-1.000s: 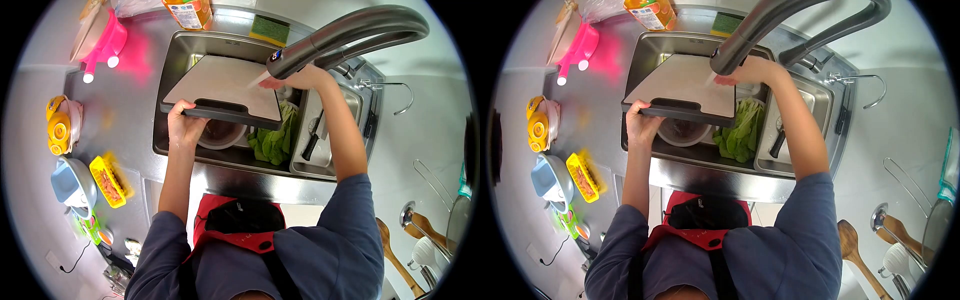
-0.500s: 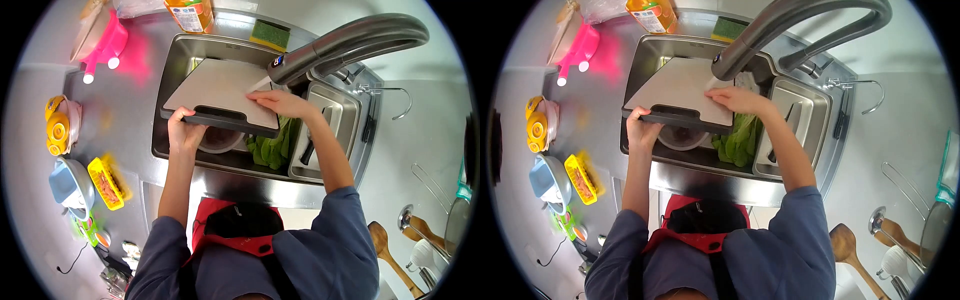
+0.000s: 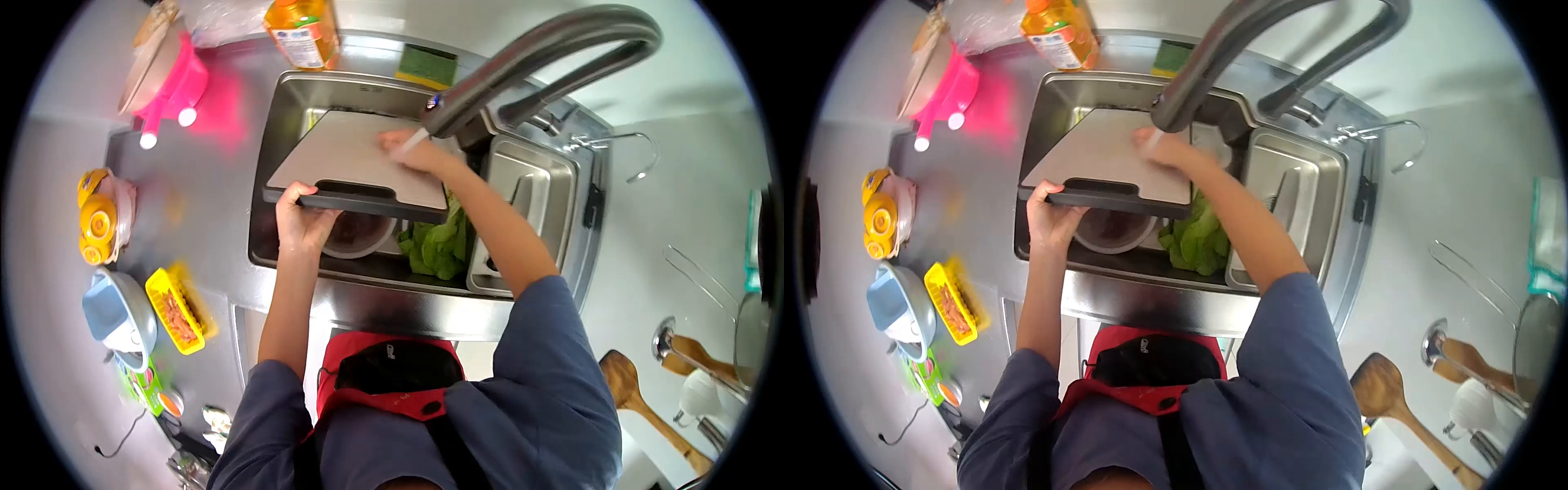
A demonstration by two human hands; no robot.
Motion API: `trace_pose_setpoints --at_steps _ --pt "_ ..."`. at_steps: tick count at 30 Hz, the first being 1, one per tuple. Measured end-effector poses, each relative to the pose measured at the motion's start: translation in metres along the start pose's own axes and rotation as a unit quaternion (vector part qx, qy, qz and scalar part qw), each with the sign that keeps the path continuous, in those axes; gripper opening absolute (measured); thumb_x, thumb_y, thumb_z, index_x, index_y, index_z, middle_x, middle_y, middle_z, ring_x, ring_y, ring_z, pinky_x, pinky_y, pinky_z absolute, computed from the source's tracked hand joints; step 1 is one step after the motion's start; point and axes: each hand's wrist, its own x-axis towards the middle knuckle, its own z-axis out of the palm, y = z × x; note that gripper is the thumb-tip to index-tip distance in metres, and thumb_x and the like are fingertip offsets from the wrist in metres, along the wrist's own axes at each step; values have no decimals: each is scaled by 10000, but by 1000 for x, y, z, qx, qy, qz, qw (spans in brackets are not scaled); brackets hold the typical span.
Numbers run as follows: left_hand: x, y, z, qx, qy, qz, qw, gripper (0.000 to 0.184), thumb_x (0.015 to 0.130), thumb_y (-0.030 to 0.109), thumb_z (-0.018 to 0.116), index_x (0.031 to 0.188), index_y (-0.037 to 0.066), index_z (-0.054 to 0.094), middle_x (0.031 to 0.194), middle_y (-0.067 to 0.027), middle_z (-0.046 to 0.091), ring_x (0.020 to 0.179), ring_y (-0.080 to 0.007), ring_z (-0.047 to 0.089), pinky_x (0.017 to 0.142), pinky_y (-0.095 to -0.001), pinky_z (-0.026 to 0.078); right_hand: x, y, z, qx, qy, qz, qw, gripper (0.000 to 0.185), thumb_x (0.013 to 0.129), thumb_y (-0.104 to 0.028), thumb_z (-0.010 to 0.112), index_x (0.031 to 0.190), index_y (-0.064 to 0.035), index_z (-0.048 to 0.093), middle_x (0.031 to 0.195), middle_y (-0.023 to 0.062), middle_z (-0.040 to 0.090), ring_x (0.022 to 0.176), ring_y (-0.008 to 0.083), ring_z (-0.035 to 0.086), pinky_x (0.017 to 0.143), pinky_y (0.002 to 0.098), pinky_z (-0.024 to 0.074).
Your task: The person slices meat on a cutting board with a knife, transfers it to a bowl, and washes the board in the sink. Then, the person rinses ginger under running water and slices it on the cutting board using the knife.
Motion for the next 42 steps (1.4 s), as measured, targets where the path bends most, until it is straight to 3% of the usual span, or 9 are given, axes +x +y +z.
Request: trace_pose_setpoints --at_steps 1,2,6,10,15,25,28,34,42 --pt "0 -1 4 8 -21 8 1000 429 723 27 590 1138 -1 484 1116 -146 511 1063 -320 511 932 -477 441 -23 -7 -2 88 57 28 994 368 959 -274 469 1270 -113 583 1188 117 634 1069 218 599 928 333 450" --pt "0 -5 10 35 17 19 999 410 741 14 606 1131 -11 485 1131 -149 514 1074 -318 512 942 -480 436 -12 30 18 21 195 -266 944 344 902 -291 529 1134 -65 647 1007 162 681 887 309 647 818 376 498" --pt "7 -9 17 80 22 22 996 375 758 -23 634 1106 -16 495 1116 -128 519 1062 -286 522 944 -450 457 -99 24 -24 118 280 -33 952 236 879 -219 580 1019 -61 687 978 129 690 923 260 651 832 367 491" --pt "11 -6 11 78 32 3 996 316 735 -39 607 1036 -4 519 1057 -114 530 1000 -270 540 902 -418 492 -121 139 -76 -37 717 97 689 488 863 -253 616 1192 90 506 1076 282 568 1084 397 511 989 483 357" --pt "-32 8 21 43 72 17 996 280 742 -32 597 1009 -9 518 1022 -113 545 954 -261 563 853 -405 527 -116 224 -141 224 578 136 773 670 972 -479 394 1324 90 441 1314 306 489 1244 407 461 1045 411 338" --pt "-107 25 30 130 15 60 990 51 781 0 578 829 12 568 811 -78 589 761 -208 617 788 -410 549 -125 245 -155 -174 534 193 804 458 952 -385 447 1227 -55 609 1241 245 569 1215 398 468 1021 440 366" --pt "-131 27 33 119 38 91 988 58 777 -3 582 828 12 559 806 -74 580 746 -203 612 770 -405 554 -118 210 -82 86 637 26 765 333 929 -314 552 942 7 643 946 178 622 871 306 580 815 432 463" --pt "-179 43 17 145 40 81 985 139 763 34 609 894 0 574 845 -82 591 693 -187 603 591 -315 522 -140 -25 63 760 -33 -1 649 597 926 -518 508 1264 -27 491 1184 98 587 1063 250 577 917 423 474" --pt "-213 74 -91 70 36 101 992 100 733 49 569 828 20 556 779 -110 588 735 -279 606 771 -432 519 -108 -63 122 708 28 -59 703 444 899 -247 611 1262 -19 493 1182 111 601 1054 232 603 914 362 488"
